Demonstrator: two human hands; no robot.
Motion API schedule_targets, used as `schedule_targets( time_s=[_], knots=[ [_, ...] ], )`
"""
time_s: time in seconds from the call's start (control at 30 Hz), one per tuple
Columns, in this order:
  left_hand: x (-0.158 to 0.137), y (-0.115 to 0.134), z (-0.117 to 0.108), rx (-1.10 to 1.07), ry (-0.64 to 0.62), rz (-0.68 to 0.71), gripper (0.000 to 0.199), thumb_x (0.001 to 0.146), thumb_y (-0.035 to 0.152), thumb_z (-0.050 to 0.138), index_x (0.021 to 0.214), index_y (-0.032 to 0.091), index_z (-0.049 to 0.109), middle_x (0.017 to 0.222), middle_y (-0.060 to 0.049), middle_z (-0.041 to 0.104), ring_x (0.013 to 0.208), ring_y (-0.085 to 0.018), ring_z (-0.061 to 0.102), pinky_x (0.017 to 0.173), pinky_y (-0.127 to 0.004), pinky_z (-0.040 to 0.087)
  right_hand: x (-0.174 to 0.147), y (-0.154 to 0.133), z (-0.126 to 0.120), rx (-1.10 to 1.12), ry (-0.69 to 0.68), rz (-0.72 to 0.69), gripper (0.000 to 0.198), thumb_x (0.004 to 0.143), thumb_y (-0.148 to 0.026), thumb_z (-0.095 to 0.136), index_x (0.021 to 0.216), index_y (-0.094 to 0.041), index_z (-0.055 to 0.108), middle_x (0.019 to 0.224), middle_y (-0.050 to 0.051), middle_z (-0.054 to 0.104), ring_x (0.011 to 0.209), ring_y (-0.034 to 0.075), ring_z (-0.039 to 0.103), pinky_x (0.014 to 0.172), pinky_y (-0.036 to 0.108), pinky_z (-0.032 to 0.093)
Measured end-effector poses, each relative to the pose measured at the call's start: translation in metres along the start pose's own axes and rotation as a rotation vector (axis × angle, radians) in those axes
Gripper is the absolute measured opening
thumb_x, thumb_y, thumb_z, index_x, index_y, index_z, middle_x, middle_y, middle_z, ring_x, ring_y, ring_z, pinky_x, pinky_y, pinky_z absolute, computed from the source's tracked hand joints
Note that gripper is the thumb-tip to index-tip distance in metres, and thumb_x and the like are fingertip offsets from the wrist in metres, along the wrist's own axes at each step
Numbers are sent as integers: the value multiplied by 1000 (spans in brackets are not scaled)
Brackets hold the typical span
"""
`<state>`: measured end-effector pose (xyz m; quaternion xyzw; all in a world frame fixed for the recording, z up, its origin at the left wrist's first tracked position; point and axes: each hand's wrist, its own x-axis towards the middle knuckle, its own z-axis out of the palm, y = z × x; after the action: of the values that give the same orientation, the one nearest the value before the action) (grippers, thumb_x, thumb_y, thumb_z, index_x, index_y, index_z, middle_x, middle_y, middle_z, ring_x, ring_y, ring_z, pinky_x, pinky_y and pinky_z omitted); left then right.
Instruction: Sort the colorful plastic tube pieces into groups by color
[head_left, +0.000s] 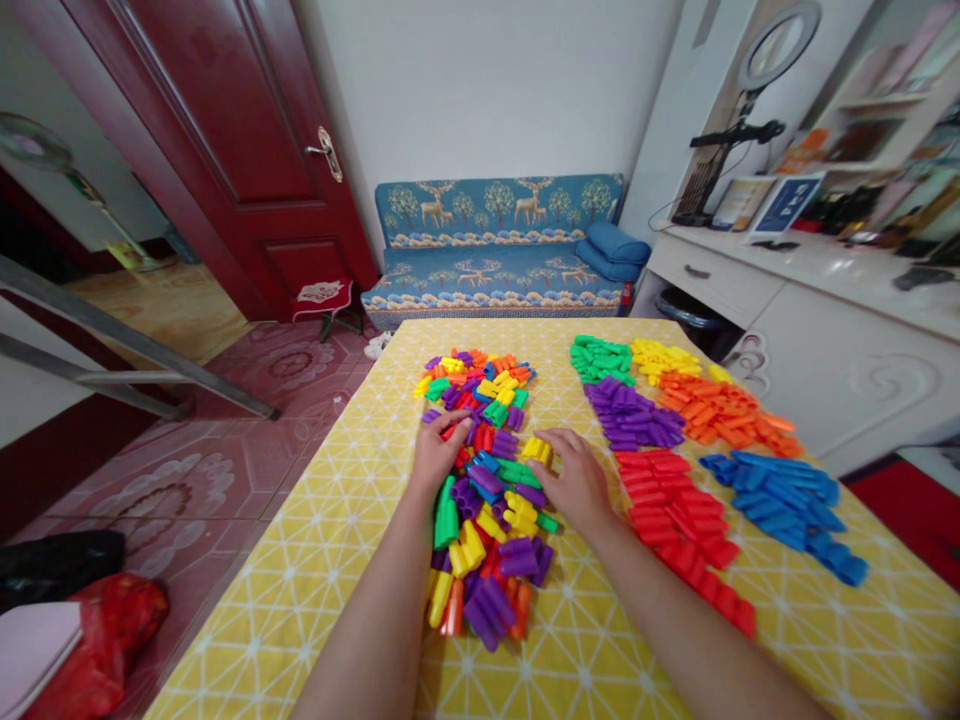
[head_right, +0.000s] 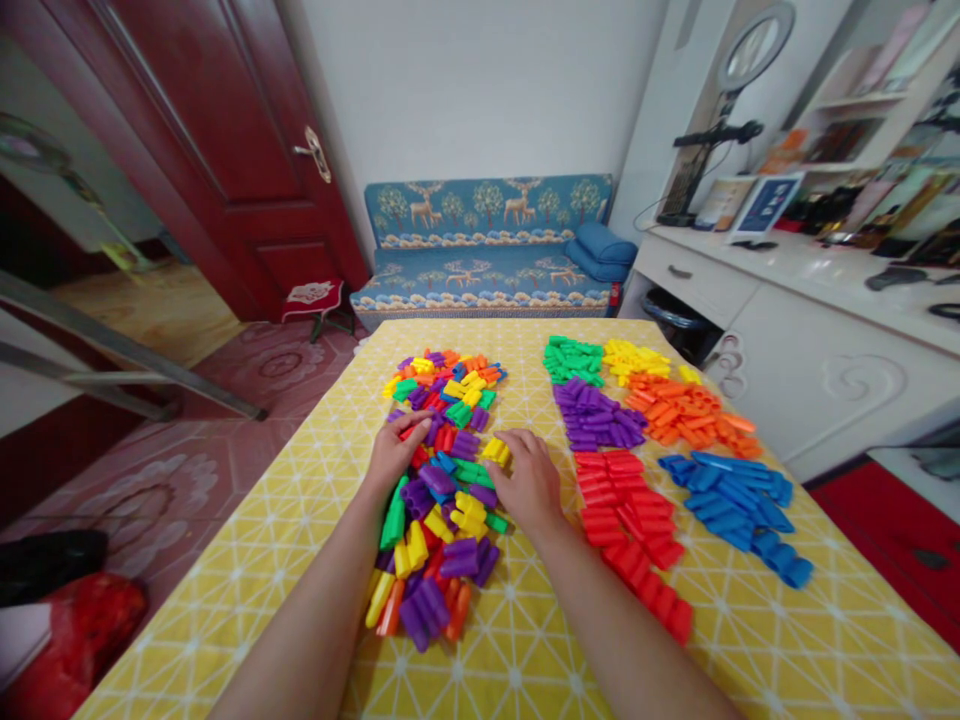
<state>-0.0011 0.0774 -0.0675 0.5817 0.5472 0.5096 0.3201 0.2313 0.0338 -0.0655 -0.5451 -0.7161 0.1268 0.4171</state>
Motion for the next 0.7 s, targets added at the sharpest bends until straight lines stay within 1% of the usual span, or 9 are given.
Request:
schedule_targets(
  time_s=[0.1,0.17,0.23,0.3,0.37,0.47,0.53,0.6,0.7],
  knots=[
    [0,0,0,2,10,-4,36,81,43,64,104,18,75,105,-8,75,102,-26,67,98,-40,48,-2,0,1,25,-75,0,23,81,-26,61,103,-25,68,108,6,65,100,23,61,89,38,49],
    [0,0,0,7,13,-4,36,81,43,64,104,18,74,105,-8,75,102,-26,67,98,-40,48,-3,-1,2,24,-88,24,21,81,-25,60,100,-24,68,103,6,65,85,20,62,80,35,51],
    [-1,1,0,10,7,-5,37,81,43,64,105,17,74,107,-8,74,103,-26,67,99,-40,47,-3,-2,-1,3,-93,58,20,79,-25,60,98,-23,68,96,5,65,69,16,60,70,33,50],
    [-1,1,0,4,-3,-9,38,81,43,63,106,17,74,109,-9,74,104,-27,66,98,-40,48,3,0,-10,2,-75,76,19,78,-28,61,95,-22,68,91,4,65,63,15,58,65,31,49],
    [0,1,0,-4,-8,-18,39,81,44,64,107,16,73,110,-9,73,105,-27,66,98,-40,48,17,10,-29,-5,-15,73,22,77,-32,62,96,-22,67,91,4,66,65,16,59,64,31,49],
    [0,2,0,-4,-10,-28,39,80,43,64,107,16,73,109,-9,74,104,-27,66,98,-40,48,57,43,-73,-125,141,105,30,75,-40,66,99,-22,68,91,5,67,67,18,60,63,32,48],
    [0,2,-1,2,-12,-30,39,80,43,64,107,16,74,108,-9,74,103,-27,67,97,-41,48,88,75,-105,-219,245,210,32,74,-41,68,98,-21,68,88,5,68,68,19,61,65,32,47],
    [1,2,-1,8,-15,-31,39,81,43,64,108,16,73,107,-8,74,102,-27,67,97,-41,49,117,109,-132,-325,321,330,30,72,-38,69,96,-20,68,84,5,68,70,21,61,67,33,45],
    [1,3,-1,17,-12,-37,39,81,43,63,108,16,73,109,-9,74,104,-27,66,98,-42,48,144,151,-155,-480,309,449,28,70,-34,72,93,-17,69,86,9,67,75,23,60,69,34,42]
  ],
)
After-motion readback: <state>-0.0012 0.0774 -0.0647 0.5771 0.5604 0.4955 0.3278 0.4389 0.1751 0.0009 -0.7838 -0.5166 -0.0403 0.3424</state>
